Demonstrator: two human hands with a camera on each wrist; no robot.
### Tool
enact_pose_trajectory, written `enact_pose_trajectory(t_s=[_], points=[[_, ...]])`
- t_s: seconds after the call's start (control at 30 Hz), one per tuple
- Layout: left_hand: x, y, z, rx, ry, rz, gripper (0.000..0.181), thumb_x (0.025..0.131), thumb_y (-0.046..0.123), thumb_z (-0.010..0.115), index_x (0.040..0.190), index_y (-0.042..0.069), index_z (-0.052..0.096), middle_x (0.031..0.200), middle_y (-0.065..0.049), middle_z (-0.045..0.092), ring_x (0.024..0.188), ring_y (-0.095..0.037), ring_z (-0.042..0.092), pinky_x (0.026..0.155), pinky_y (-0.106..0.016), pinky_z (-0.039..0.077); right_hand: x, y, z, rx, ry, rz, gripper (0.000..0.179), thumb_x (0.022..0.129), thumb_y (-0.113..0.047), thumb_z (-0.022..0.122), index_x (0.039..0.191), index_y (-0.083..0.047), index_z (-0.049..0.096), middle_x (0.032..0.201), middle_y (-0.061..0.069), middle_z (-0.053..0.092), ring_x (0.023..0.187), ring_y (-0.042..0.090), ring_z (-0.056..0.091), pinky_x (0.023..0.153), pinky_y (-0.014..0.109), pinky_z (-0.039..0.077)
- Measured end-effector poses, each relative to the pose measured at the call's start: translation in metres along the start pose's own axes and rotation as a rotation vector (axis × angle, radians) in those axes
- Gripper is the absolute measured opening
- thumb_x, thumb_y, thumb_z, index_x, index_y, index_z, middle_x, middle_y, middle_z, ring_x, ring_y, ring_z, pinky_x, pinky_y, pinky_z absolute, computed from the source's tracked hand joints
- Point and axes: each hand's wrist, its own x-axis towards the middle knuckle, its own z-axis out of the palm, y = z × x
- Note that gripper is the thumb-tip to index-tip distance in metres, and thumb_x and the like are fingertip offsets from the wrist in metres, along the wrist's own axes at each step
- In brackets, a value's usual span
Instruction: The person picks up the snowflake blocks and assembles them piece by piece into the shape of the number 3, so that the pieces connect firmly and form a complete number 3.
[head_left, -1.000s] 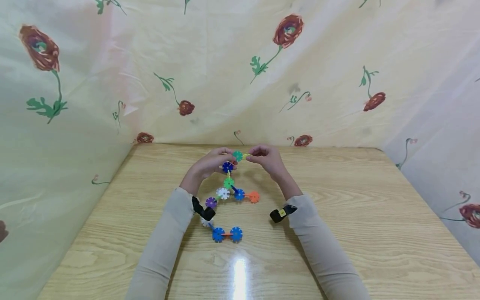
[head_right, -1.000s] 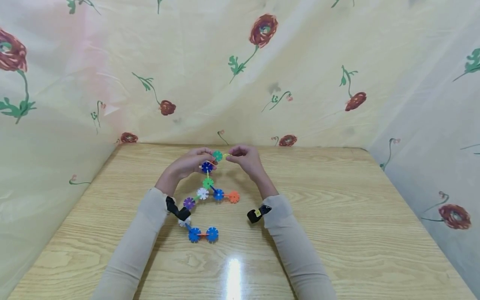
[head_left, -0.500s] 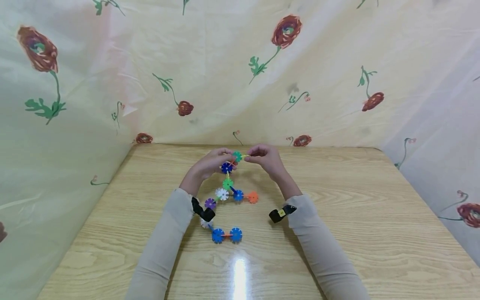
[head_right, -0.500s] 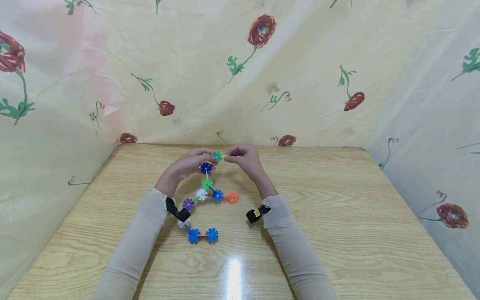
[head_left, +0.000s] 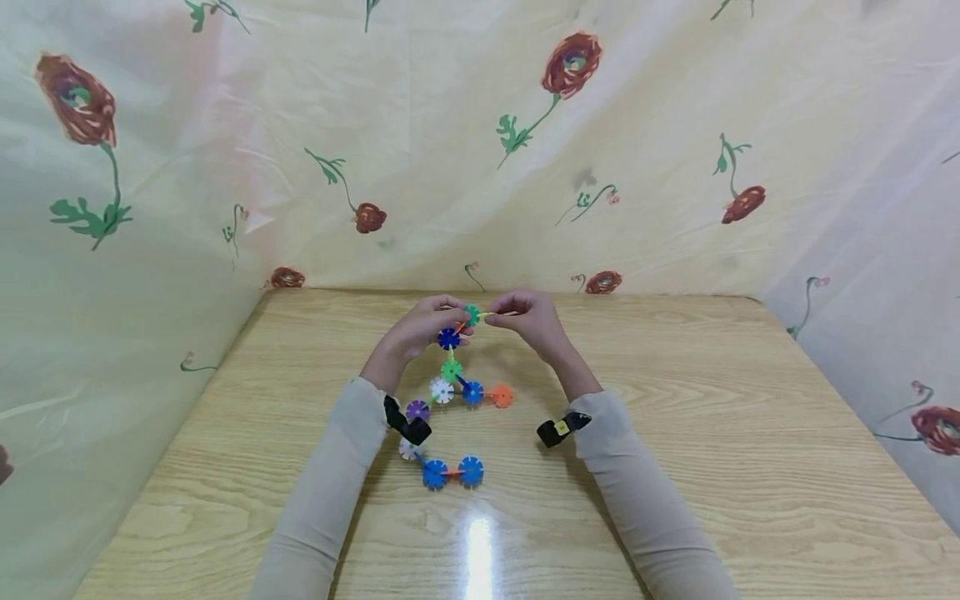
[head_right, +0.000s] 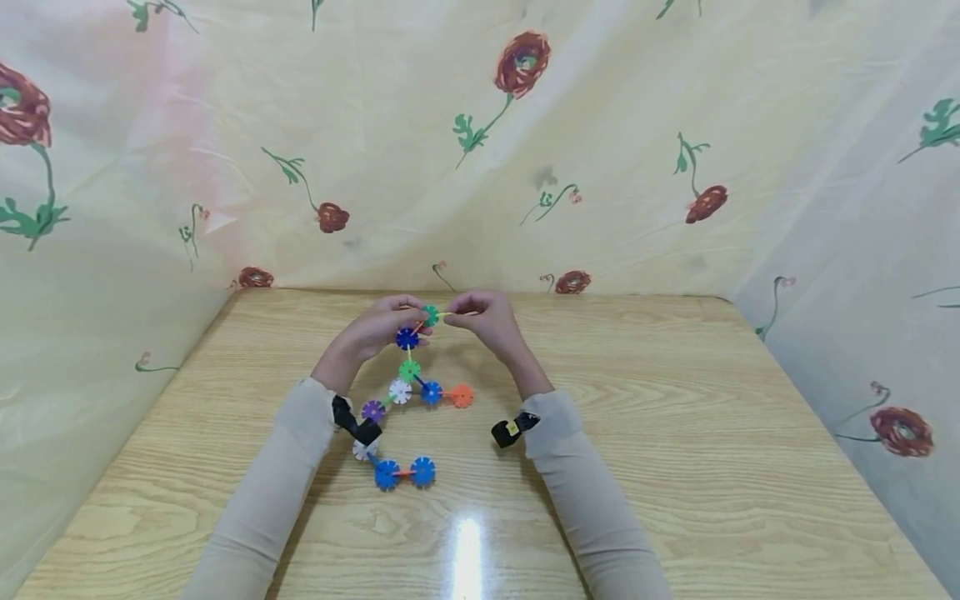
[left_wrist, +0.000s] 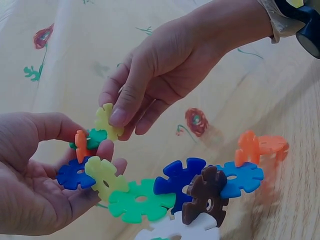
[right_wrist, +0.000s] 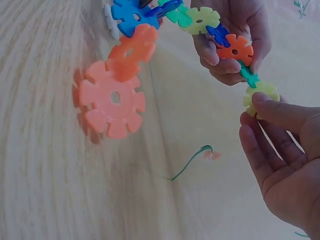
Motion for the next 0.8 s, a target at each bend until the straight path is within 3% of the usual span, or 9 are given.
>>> enact_pose_trajectory(t_s=[0.17,0.4,0.53,0.73,0.8], points=[[-0.0008,-0.0001,0.0007,0.009,0.012,0.001,0.028,0.103,0.012,0.059,0.127,-0.001,0.057,0.099,-0.007,0.068,0.109,-0.037,0.07,0.106,-0.053,0.05,-0.0007,-0.0026,-0.0008,-0.027,-0.024,-0.023,0.015,0.089,-0.005,0.078,0.098,0.006,0.073,0.096,0.012,0.074,0.085,0.011,0.069,0.076,0.023,0.06],[-0.0007,-0.0008,0.0016,0.0,0.014,0.013,0.022,0.102,0.01,0.06,0.121,-0.001,0.061,0.087,-0.003,0.072,0.083,-0.019,0.074,0.108,-0.054,0.05,-0.0012,-0.0048,-0.0041,-0.034,-0.05,-0.035,0.014,0.088,-0.002,0.078,0.098,0.008,0.074,0.089,0.003,0.074,0.079,0.01,0.069,0.075,0.025,0.061],[-0.0009,-0.0006,0.0026,-0.001,0.017,0.017,0.018,0.101,0.009,0.06,0.116,0.0,0.062,0.084,-0.002,0.072,0.077,-0.014,0.072,0.108,-0.054,0.05,-0.0017,-0.0059,-0.0055,-0.036,-0.056,-0.036,0.017,0.087,-0.003,0.079,0.098,0.009,0.075,0.086,0.001,0.074,0.077,0.01,0.069,0.073,0.025,0.061],[-0.0025,0.0012,0.0038,0.012,0.023,0.022,0.016,0.101,0.01,0.061,0.113,0.0,0.063,0.084,-0.001,0.072,0.078,-0.014,0.072,0.107,-0.052,0.052,-0.0022,-0.0071,-0.0059,-0.046,-0.051,-0.043,0.017,0.087,-0.006,0.081,0.097,0.007,0.076,0.086,0.001,0.075,0.076,0.01,0.07,0.081,0.045,0.063],[-0.0024,0.0014,0.004,0.015,0.024,0.026,0.017,0.101,0.01,0.061,0.114,0.0,0.064,0.084,-0.001,0.072,0.078,-0.013,0.072,0.104,-0.049,0.054,-0.0021,-0.007,-0.0055,-0.038,-0.048,-0.052,0.016,0.086,-0.004,0.08,0.096,0.008,0.076,0.085,0.001,0.075,0.076,0.009,0.07,0.081,0.045,0.063]])
